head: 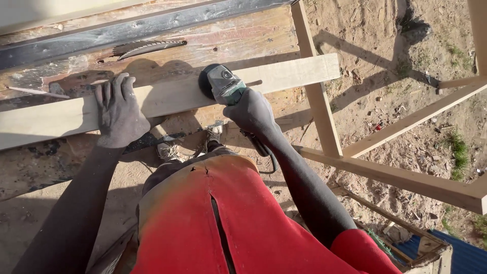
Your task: Using an angle grinder with a sanding disc to smooth the surface and edges of a wooden plank on a workbench.
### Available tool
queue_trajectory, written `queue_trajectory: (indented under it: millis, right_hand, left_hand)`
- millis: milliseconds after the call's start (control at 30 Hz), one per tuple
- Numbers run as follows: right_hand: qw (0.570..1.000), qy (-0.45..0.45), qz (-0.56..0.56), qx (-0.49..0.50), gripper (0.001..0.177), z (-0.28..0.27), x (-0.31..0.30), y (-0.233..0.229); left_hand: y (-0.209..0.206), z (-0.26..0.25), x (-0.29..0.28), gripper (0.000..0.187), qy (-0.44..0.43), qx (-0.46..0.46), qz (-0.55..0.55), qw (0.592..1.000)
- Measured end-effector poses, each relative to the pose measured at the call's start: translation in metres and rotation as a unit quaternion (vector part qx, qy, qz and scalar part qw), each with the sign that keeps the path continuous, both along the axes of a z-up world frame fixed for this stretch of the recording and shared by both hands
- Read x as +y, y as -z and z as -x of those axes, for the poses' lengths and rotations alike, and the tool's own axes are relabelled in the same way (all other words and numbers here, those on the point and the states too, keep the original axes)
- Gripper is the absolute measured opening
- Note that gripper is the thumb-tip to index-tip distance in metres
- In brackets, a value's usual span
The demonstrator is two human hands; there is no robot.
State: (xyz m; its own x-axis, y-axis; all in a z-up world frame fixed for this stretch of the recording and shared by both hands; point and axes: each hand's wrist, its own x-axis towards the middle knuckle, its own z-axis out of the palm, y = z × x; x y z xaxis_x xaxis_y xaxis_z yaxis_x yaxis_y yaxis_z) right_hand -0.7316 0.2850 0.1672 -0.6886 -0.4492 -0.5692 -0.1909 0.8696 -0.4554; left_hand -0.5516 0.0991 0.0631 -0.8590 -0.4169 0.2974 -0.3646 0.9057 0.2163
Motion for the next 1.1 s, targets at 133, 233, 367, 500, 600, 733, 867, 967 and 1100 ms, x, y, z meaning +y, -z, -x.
queue_trajectory:
  millis: [133, 233, 367, 500, 600, 733, 867, 967, 1100]
  right_hand:
    - [0.999, 0.038, -0.006, 0.008, 0.025, 0.047, 0.039, 0.006]
    - [0.994, 0.091, 0.01, 0.056, 0.021, 0.079, 0.071, -0.001]
    - [0.993, 0.098, 0.007, 0.06, 0.023, 0.094, 0.083, 0.009]
    - [0.997, 0.069, 0.019, 0.018, 0.028, 0.064, 0.056, 0.016]
    - [0.996, 0.073, 0.048, -0.004, 0.027, 0.055, 0.049, 0.006]
    - [0.99, 0.144, -0.015, 0.005, 0.009, 0.102, 0.086, -0.002]
    - [0.977, 0.203, -0.018, 0.061, 0.018, 0.135, 0.128, 0.001]
    - [0.985, 0.163, -0.001, 0.05, 0.02, 0.113, 0.11, 0.0]
    - [0.996, 0.055, -0.046, 0.051, 0.02, 0.06, 0.068, 0.006]
  left_hand:
    - [0.0, -0.009, -0.001, 0.08, -0.032, -0.01, 0.056, 0.998]
    - [-0.003, -0.008, -0.002, 0.073, -0.013, 0.032, 0.024, 0.999]
    - [-0.003, -0.006, -0.004, 0.074, -0.005, 0.02, 0.018, 1.0]
    - [0.012, -0.01, -0.006, 0.078, -0.001, 0.024, 0.02, 1.0]
    - [0.003, -0.012, -0.005, 0.079, 0.004, 0.019, -0.018, 1.0]
    - [-0.001, -0.01, -0.007, 0.088, -0.023, -0.117, -0.04, 0.992]
    - [-0.003, -0.011, -0.007, 0.08, -0.011, -0.095, -0.008, 0.995]
    - [0.006, -0.009, -0.007, 0.085, -0.02, -0.134, -0.013, 0.991]
    - [0.016, -0.009, -0.01, 0.088, -0.011, -0.225, -0.032, 0.974]
